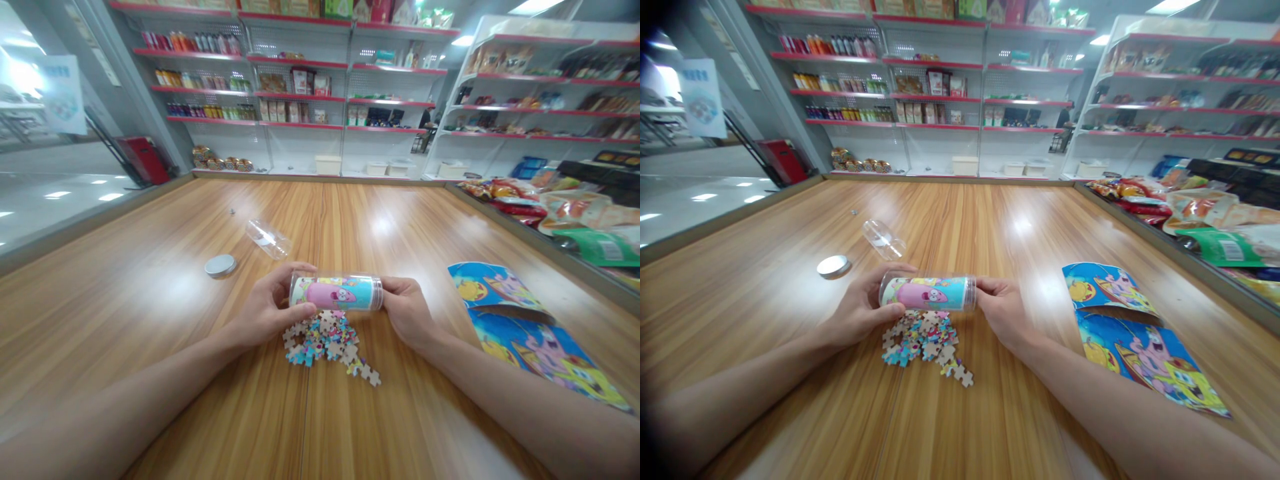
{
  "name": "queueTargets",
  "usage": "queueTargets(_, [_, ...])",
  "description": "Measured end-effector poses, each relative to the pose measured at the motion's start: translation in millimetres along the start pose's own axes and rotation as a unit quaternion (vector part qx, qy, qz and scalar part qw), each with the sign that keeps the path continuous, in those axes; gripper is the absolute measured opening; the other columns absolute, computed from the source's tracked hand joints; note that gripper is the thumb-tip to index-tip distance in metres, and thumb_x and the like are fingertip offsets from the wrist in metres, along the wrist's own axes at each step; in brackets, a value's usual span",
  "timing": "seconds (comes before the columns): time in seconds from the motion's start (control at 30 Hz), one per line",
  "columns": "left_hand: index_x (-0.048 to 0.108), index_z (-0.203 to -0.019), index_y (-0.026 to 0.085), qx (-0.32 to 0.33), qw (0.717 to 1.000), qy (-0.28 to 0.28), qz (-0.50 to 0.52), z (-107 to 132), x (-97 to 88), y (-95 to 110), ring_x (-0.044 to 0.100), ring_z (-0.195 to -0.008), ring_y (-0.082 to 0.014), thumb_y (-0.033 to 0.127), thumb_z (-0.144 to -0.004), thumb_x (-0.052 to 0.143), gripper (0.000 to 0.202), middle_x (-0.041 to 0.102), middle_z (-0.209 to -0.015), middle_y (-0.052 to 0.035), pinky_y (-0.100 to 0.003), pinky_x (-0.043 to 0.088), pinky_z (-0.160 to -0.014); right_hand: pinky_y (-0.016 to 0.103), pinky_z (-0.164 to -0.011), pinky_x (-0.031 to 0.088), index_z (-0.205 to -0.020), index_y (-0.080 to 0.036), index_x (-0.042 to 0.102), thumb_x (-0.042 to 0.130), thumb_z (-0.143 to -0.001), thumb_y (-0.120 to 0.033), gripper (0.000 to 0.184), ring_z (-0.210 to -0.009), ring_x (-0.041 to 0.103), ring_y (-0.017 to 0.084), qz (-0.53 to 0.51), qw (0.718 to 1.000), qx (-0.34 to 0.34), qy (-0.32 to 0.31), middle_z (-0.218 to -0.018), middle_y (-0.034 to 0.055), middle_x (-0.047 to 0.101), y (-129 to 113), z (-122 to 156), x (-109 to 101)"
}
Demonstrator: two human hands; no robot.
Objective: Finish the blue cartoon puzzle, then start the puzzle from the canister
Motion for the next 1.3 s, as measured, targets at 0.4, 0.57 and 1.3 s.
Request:
queueTargets(0.4, [0.052,-0.135,0.026,0.008,0.999,-0.034,-0.038,4,0.6,-2,0.067,-0.087,-0.0168,0.023,-0.076,0.085,0.067,0.065,-0.105,-0.0039,-0.022,0.057,-0.070,0.044,-0.087,0.059,-0.090,-0.021,0.083,0.082,-0.077,-0.050,0.032,-0.097,0.071,0.029,-0.033,0.995,0.026,-0.093,-0.088,0.0078,0.077,-7,1,3])
queueTargets(0.57, [0.056,-0.132,0.028,0.070,0.994,0.011,-0.084,4,2.0,-7,0.067,-0.091,-0.0162,0.019,-0.083,0.079,0.055,0.063,-0.120,-0.0068,-0.023,0.057,-0.075,0.045,-0.087,0.060,-0.093,-0.018,0.083,0.084,-0.076,-0.044,0.031,-0.093,0.073,0.029,-0.118,0.986,0.086,-0.075,-0.082,0.0084,0.078,2,-4,6])
queueTargets(1.3, [0.061,-0.127,0.021,0.100,0.987,0.117,-0.036,0,-3.7,2,0.062,-0.086,-0.0163,0.025,-0.087,0.074,0.042,0.065,-0.110,-0.0078,-0.027,0.050,-0.072,0.023,-0.055,0.036,-0.077,-0.017,0.079,0.071,-0.075,-0.026,0.012,-0.059,0.048,0.010,-0.053,0.992,0.029,0.108,-0.060,-0.0015,0.062,12,-10,-11])
Point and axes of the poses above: each hand's wrist, its own z-axis away from the middle knuckle, its own x-axis out of the palm, y = z × x, the point moved 1 cm from there along -z, towards the middle knuckle
